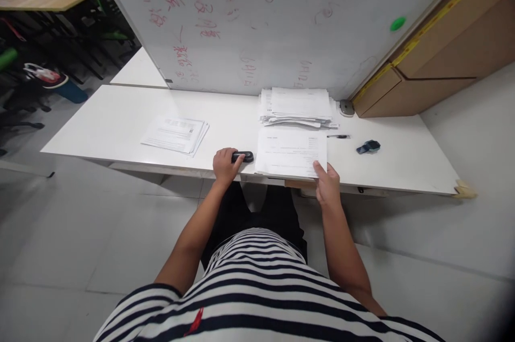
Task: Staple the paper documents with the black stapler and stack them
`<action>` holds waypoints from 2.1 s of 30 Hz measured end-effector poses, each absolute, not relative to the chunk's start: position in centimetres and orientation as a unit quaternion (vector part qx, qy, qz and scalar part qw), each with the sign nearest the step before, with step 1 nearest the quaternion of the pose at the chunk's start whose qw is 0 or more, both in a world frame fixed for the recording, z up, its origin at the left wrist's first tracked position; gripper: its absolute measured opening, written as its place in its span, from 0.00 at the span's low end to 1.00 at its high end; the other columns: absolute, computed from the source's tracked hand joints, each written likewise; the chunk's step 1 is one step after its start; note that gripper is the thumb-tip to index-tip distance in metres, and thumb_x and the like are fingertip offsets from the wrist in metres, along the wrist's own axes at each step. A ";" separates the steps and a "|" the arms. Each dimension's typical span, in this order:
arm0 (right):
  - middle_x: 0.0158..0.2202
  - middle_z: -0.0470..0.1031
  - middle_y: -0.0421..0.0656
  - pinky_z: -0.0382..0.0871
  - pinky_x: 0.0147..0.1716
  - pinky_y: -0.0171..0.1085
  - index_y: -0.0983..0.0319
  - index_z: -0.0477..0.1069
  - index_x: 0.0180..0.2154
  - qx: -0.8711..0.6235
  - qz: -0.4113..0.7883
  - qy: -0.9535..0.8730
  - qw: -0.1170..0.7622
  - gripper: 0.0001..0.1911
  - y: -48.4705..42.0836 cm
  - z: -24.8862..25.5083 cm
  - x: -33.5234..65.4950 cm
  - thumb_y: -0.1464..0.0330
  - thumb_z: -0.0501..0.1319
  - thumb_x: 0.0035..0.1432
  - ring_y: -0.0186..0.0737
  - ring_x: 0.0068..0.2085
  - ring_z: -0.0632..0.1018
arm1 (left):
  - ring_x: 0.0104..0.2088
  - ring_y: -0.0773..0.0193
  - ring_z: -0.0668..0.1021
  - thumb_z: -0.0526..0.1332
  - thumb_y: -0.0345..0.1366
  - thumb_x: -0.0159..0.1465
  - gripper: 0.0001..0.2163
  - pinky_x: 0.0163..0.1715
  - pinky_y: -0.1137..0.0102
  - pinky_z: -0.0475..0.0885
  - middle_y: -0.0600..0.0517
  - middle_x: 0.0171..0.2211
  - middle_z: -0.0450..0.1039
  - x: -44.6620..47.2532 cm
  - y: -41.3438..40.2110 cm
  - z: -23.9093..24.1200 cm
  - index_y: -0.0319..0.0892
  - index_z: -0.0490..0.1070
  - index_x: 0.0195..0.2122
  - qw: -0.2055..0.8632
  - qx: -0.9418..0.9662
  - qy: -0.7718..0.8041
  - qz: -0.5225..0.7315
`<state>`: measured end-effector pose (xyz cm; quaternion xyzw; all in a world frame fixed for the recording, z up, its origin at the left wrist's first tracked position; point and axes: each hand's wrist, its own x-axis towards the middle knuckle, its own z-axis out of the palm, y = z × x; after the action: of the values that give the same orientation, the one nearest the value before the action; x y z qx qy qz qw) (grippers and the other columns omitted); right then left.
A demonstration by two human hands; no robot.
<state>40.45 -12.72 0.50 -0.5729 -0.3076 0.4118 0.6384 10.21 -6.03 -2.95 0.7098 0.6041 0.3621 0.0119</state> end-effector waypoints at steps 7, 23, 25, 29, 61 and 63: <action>0.44 0.77 0.43 0.72 0.33 0.40 0.58 0.70 0.46 -0.652 0.344 -0.378 0.560 0.20 2.1 5.4 45.0 0.54 0.61 0.55 0.40 0.38 0.77 | 0.41 0.54 0.74 0.58 0.47 0.63 0.12 0.42 0.62 0.65 0.46 0.38 0.76 10.3 -6.0 -3.5 0.44 0.72 0.39 -0.031 0.709 0.591 0.382; 0.67 0.48 0.55 0.42 0.63 0.55 0.63 0.60 0.59 -0.752 0.076 -0.539 0.373 0.30 -0.3 0.5 42.9 0.60 0.58 0.57 0.55 0.67 0.46 | 0.41 0.55 0.74 0.58 0.48 0.63 0.13 0.42 0.62 0.65 0.46 0.38 0.75 10.3 -6.3 -3.0 0.44 0.72 0.39 -0.012 0.705 0.604 0.372; 0.66 0.53 0.54 0.46 0.62 0.56 0.63 0.62 0.57 -0.743 0.096 -0.570 0.338 0.29 -2.1 -1.2 42.7 0.58 0.57 0.57 0.55 0.66 0.51 | 0.42 0.54 0.74 0.58 0.49 0.63 0.13 0.43 0.61 0.65 0.45 0.38 0.75 10.2 -6.3 -2.9 0.44 0.72 0.39 0.002 0.703 0.610 0.366; 0.64 0.59 0.52 0.44 0.63 0.58 0.61 0.65 0.56 -0.714 0.121 -0.647 0.238 0.26 -4.7 -3.5 42.4 0.56 0.51 0.61 0.52 0.65 0.57 | 0.43 0.53 0.74 0.58 0.49 0.63 0.13 0.44 0.60 0.65 0.45 0.39 0.75 10.3 -6.3 -2.8 0.45 0.72 0.39 0.022 0.699 0.617 0.362; 0.65 0.59 0.51 0.46 0.63 0.56 0.61 0.65 0.57 -0.721 0.047 -0.664 0.194 0.26 -5.9 -4.0 41.6 0.57 0.46 0.65 0.51 0.66 0.56 | 0.63 0.50 0.63 0.60 0.48 0.59 0.21 0.61 0.55 0.56 0.49 0.60 0.66 -8.4 -2.1 -1.7 0.47 0.71 0.52 0.051 0.586 0.768 0.255; 0.65 0.58 0.51 0.46 0.63 0.56 0.61 0.65 0.58 -0.720 0.048 -0.664 0.195 0.26 -5.9 -4.0 41.6 0.57 0.46 0.65 0.50 0.66 0.56 | 0.62 0.50 0.64 0.60 0.48 0.60 0.21 0.60 0.56 0.57 0.49 0.59 0.67 -8.3 -2.1 -1.5 0.46 0.71 0.52 0.053 0.580 0.770 0.259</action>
<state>41.57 -5.89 -4.00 -0.7202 -0.6640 0.0481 0.1952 -8.32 -2.12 -1.53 0.5804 0.7703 0.2586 0.0528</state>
